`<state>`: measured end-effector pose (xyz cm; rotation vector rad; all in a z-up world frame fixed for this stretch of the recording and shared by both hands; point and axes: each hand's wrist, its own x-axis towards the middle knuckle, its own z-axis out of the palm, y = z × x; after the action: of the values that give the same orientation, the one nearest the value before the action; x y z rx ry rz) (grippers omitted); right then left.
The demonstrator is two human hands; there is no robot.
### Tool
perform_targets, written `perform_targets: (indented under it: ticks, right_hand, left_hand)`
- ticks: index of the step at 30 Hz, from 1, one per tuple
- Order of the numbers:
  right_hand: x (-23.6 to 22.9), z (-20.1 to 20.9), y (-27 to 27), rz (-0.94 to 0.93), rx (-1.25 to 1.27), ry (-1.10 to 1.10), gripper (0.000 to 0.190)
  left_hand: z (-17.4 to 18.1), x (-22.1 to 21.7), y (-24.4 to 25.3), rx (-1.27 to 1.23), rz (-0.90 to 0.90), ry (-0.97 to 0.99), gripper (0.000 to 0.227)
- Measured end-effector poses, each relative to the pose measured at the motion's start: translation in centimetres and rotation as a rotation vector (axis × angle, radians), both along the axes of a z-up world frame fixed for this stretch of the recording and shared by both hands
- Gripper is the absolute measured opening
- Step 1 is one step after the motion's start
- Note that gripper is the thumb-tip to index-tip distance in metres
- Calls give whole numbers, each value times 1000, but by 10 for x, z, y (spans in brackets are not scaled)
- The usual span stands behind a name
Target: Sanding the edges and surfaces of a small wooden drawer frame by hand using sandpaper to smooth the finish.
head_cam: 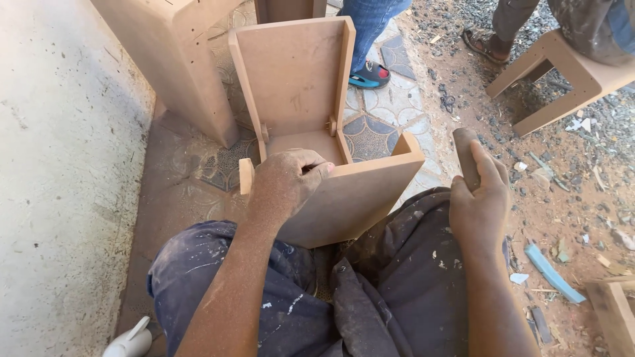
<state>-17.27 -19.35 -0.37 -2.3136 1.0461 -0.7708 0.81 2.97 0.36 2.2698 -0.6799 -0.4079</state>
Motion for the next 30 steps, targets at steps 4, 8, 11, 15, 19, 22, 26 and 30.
perform_targets:
  ticks: [4, 8, 11, 15, 19, 22, 26, 30]
  right_hand:
    - [7, 20, 33, -14, 139, -59, 50]
    - [8, 2, 36, 176, 43, -196, 31]
    - [11, 7, 41, 192, 110, -149, 43]
    - [11, -2, 34, 198, 210, 8, 75]
    - [13, 7, 38, 166, 284, -16, 65]
    - [16, 1, 24, 167, 450, -179, 47]
    - [16, 4, 7, 153, 521, -166, 39]
    - [20, 17, 22, 53, 372, -28, 41]
  left_hand:
    - [-38, -22, -36, -201, -118, -385, 18]
    - [-33, -60, -61, -82, -305, -610, 46]
    - [-34, -68, -66, -44, -339, -630, 48]
    - [-35, -53, -61, 31, -359, -579, 43]
    - [-49, -25, -48, -5, -155, -506, 33]
    - [-21, -15, -23, 207, -71, -372, 34]
    - [-7, -7, -16, 346, -12, -64, 45]
    - [12, 0, -17, 443, -49, 141, 46]
